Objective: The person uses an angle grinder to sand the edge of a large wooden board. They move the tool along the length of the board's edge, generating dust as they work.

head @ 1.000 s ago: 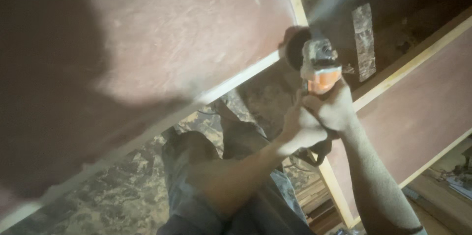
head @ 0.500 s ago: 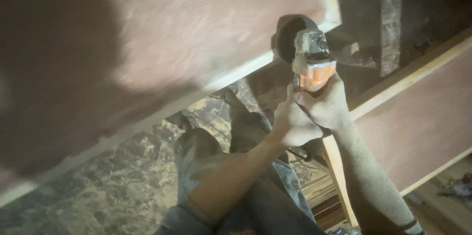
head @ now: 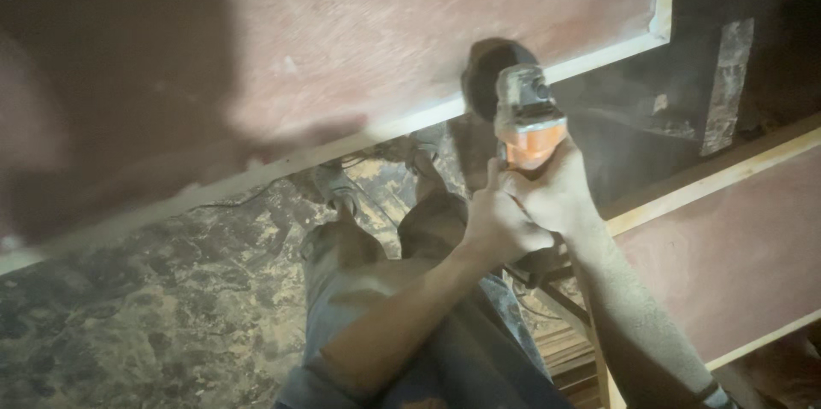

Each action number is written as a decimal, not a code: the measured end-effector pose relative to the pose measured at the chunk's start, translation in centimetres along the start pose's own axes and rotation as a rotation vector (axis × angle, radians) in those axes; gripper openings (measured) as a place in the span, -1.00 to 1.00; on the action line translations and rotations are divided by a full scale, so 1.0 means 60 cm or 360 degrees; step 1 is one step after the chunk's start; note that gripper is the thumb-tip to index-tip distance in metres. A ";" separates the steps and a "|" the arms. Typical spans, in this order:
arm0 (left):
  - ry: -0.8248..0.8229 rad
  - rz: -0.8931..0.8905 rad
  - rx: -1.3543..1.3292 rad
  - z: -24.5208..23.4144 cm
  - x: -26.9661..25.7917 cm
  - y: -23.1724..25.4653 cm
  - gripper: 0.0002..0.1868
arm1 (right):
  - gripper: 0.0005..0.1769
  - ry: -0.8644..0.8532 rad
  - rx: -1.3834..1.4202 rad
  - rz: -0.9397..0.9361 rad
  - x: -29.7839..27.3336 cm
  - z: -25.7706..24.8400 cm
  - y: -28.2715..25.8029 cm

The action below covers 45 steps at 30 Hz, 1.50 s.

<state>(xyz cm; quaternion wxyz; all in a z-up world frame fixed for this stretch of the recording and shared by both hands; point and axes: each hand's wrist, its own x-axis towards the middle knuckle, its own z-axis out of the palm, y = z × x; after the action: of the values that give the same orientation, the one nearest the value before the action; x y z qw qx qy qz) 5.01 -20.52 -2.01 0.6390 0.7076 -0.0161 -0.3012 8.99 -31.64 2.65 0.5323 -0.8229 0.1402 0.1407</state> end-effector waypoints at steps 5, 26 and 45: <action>0.0052 -0.0133 -0.0068 -0.029 -0.026 0.003 -0.23 | -0.36 -0.0011 -0.0101 -0.0010 -0.014 0.034 -0.010; -0.0182 -0.0187 0.0050 0.011 -0.044 -0.019 -0.30 | -0.28 -0.0133 -0.0368 0.0094 -0.032 0.026 -0.015; -0.0151 0.0044 -0.0172 0.158 0.098 0.022 -0.09 | -0.54 0.0130 -0.0304 0.0149 0.022 -0.173 0.050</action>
<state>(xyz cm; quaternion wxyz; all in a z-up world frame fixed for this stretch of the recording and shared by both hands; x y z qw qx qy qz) 6.05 -31.63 -3.17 0.6788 0.6568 -0.0398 -0.3259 9.93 -42.41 3.72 0.4380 -0.8676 0.1859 0.1444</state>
